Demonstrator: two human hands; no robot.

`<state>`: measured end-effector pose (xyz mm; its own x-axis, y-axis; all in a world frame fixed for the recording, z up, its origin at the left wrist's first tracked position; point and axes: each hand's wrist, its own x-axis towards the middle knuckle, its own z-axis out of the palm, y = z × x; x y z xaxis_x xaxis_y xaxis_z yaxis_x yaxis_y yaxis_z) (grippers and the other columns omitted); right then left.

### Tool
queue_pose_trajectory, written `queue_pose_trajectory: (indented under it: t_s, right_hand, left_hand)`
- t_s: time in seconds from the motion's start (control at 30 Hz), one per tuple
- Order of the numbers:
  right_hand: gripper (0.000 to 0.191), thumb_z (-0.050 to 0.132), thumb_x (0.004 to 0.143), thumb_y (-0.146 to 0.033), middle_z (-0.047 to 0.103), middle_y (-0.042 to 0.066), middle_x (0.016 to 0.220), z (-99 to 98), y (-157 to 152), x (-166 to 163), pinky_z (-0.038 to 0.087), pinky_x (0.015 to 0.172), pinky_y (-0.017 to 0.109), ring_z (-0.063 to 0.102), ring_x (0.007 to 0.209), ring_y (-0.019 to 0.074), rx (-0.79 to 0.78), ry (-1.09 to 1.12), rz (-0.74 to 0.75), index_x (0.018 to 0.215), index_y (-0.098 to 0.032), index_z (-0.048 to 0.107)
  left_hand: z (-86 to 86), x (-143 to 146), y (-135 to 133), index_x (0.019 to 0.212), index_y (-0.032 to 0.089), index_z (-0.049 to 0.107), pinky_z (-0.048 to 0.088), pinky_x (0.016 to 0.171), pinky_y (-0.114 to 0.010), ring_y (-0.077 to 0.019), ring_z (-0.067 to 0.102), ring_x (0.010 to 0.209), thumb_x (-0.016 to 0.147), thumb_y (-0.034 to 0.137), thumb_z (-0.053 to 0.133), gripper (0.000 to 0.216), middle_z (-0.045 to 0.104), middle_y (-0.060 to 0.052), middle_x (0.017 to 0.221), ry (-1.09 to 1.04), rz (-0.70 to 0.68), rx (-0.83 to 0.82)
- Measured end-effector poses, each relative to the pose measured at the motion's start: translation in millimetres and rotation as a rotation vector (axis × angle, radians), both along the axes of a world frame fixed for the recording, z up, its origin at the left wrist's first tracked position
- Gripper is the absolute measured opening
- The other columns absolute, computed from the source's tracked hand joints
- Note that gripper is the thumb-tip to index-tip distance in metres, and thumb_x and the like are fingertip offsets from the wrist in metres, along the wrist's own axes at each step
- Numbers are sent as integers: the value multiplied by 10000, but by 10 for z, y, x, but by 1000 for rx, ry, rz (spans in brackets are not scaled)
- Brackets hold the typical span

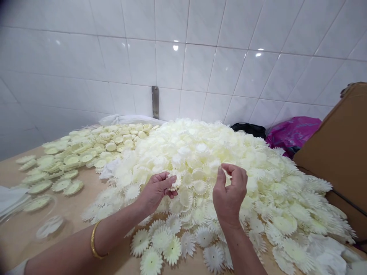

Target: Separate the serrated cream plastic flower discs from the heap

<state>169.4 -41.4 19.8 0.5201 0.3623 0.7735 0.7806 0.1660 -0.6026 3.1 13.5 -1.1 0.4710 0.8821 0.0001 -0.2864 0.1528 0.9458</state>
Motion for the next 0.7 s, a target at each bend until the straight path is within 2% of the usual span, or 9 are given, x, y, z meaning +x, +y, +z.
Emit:
queue_pose_trajectory:
  t_s: [0.1, 0.17, 0.3, 0.47, 0.6, 0.7]
  right_hand:
    - [110, 461, 831, -256, 530, 37, 743, -12, -50, -167, 387, 678, 304, 489, 735, 176, -88, -118, 185, 749, -196, 505]
    - [159, 481, 825, -278, 515, 18, 680, -17, -62, -216, 381, 644, 296, 480, 676, 166, -157, -140, 241, 685, -201, 480]
    - [281, 530, 797, -353, 462, -19, 565, 5, -63, -227, 367, 568, 270, 437, 551, 130, -267, -11, 305, 583, -197, 433]
    - [154, 566, 767, -338, 539, 6, 705, 34, -72, -309, 415, 626, 270, 505, 675, 148, -395, 28, 717, 782, -187, 538]
    - [161, 609, 722, -285, 556, 13, 748, 10, -67, -361, 419, 654, 277, 502, 702, 150, -454, 9, 779, 835, -188, 551]
    - [130, 564, 759, -282, 567, 25, 761, -2, -54, -344, 420, 668, 281, 507, 716, 153, -446, 44, 807, 845, -184, 562]
  left_hand:
    - [31, 5, -18, 562, 155, 394, 386, 472, -212, -64, 466, 452, 660, 401, 652, 369, 373, 56, 551, 4, 43, 17]
    - [54, 4, -35, 540, 161, 365, 396, 463, -212, -55, 416, 448, 651, 413, 654, 398, 352, 58, 539, 12, 67, 34]
    - [72, -5, -62, 524, 170, 329, 409, 456, -211, -59, 372, 471, 628, 434, 661, 437, 329, 59, 529, 76, 115, 97]
    - [20, 1, -69, 519, 165, 369, 395, 471, -213, -69, 406, 470, 633, 422, 665, 409, 358, 59, 490, 73, 69, 154]
    - [2, 8, -82, 503, 152, 400, 371, 493, -211, -72, 434, 463, 667, 409, 648, 392, 425, 42, 451, 23, -13, 160]
    - [44, 0, -88, 532, 137, 472, 404, 529, -230, -92, 488, 505, 681, 437, 626, 368, 519, 1, 529, 26, -55, 142]
